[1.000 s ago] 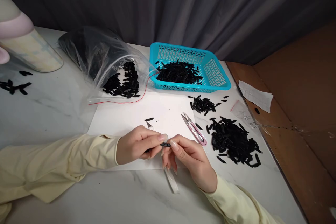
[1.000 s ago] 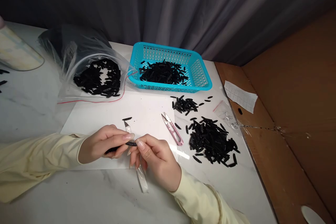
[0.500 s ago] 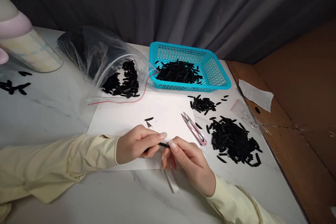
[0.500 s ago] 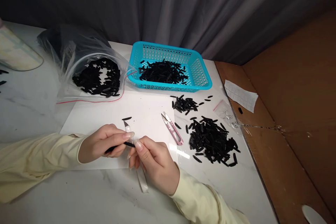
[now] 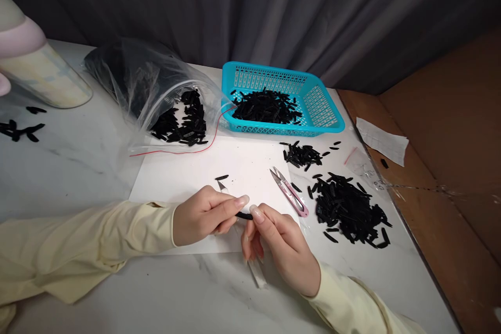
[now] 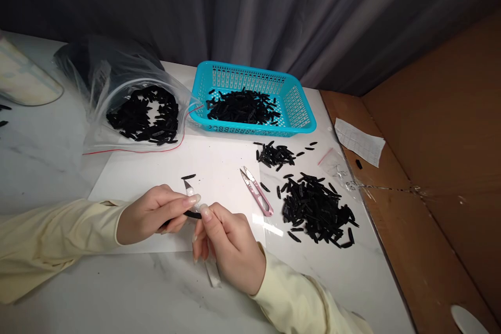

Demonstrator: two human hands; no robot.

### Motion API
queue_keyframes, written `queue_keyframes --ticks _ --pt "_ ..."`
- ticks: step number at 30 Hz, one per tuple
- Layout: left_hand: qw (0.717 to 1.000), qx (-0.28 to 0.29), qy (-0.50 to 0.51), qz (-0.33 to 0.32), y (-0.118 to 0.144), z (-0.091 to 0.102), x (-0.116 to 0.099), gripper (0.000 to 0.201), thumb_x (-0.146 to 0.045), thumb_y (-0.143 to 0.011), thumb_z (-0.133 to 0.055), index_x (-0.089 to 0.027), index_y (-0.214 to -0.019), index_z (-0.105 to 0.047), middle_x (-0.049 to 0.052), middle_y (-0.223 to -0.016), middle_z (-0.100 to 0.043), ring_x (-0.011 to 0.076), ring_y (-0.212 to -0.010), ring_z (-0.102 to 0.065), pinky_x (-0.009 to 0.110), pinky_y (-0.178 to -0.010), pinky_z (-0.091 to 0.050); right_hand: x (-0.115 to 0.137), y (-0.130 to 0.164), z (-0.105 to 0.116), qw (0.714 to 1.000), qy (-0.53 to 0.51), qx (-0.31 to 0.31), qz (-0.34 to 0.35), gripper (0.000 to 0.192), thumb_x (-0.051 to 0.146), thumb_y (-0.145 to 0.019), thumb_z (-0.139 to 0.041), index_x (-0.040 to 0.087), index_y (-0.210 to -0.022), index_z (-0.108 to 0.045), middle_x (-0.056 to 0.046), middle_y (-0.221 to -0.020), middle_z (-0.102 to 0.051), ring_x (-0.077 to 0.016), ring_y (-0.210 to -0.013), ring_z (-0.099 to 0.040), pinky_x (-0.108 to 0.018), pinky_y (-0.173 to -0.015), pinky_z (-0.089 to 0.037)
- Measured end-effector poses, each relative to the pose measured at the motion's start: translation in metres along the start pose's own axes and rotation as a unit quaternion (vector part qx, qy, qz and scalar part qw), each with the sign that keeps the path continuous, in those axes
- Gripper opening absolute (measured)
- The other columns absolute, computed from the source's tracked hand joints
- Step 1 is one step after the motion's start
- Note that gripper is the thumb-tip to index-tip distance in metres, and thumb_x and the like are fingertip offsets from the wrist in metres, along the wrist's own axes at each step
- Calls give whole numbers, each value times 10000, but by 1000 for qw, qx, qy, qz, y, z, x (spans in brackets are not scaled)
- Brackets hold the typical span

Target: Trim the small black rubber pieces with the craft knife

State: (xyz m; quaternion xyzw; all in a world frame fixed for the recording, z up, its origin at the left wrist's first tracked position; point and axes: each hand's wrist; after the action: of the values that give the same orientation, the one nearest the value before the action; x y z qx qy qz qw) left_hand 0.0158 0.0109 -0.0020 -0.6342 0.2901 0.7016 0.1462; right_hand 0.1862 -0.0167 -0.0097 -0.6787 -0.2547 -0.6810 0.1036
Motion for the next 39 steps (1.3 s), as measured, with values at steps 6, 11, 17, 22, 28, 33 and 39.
queue_keyframes --ticks 6,11,17,22,28,33,39 --pt "1000 15 -6 -8 0 -1 2 507 -380 -902 -316 -160 -455 -407 -65 -396 -258 54 -385 -251 235 -430 -240 0 -2 -3 998 -61 -13 -26 358 412 -933 -358 178 -680 -458 25 -501 -536 -77 -423 -437 -210 -462 -392" --pt "1000 15 16 -10 -1 -1 4 483 -350 -891 -351 -159 -449 -396 -70 -392 -265 46 -377 -233 229 -405 -211 1 -3 -1 998 -54 0 -35 371 431 -935 -328 169 -722 -480 1 -567 -555 -92 -453 -462 -217 -445 -381" --pt "997 17 64 36 -4 2 1 516 -361 -889 -342 -160 -418 -396 -53 -367 -310 50 -363 -273 236 -414 -226 -2 -1 4 989 120 1 84 171 304 -941 -385 190 -1027 -478 -7 -753 -600 -93 -575 -506 -212 -546 -415" --pt "996 32 54 58 -2 4 -6 527 -333 -898 -320 -159 -406 -394 -46 -374 -308 54 -369 -269 246 -432 -232 -7 -1 6 948 253 -38 190 132 173 -927 -404 199 -1030 -483 12 -715 -611 -82 -516 -511 -189 -482 -391" --pt "996 39 49 65 -1 4 -8 536 -346 -902 -307 -166 -403 -386 -45 -369 -285 61 -370 -260 259 -436 -226 -10 -1 6 895 342 -83 273 153 135 -924 -396 188 -1001 -517 9 -680 -600 -87 -490 -510 -203 -466 -393" --pt "996 31 46 69 -1 4 -9 552 -369 -903 -292 -168 -397 -379 -38 -366 -293 63 -369 -272 262 -439 -230 -12 0 6 876 373 -98 289 143 132 -920 -402 182 -966 -527 9 -646 -588 -100 -502 -527 -219 -465 -386" --pt "996 35 42 64 -1 4 -7 548 -377 -899 -293 -167 -401 -388 -42 -364 -284 61 -366 -263 264 -434 -226 -12 0 7 876 369 -95 294 145 136 -919 -403 184 -960 -533 11 -645 -592 -98 -504 -534 -213 -471 -394"
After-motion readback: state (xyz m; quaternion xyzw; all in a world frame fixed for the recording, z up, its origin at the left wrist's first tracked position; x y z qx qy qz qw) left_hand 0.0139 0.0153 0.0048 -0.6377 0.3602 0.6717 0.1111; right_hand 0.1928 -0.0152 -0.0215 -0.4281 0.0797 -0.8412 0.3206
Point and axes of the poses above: each hand's wrist, its own y-axis away from the middle knuckle, its own z-axis out of the back of the hand, x = y × z
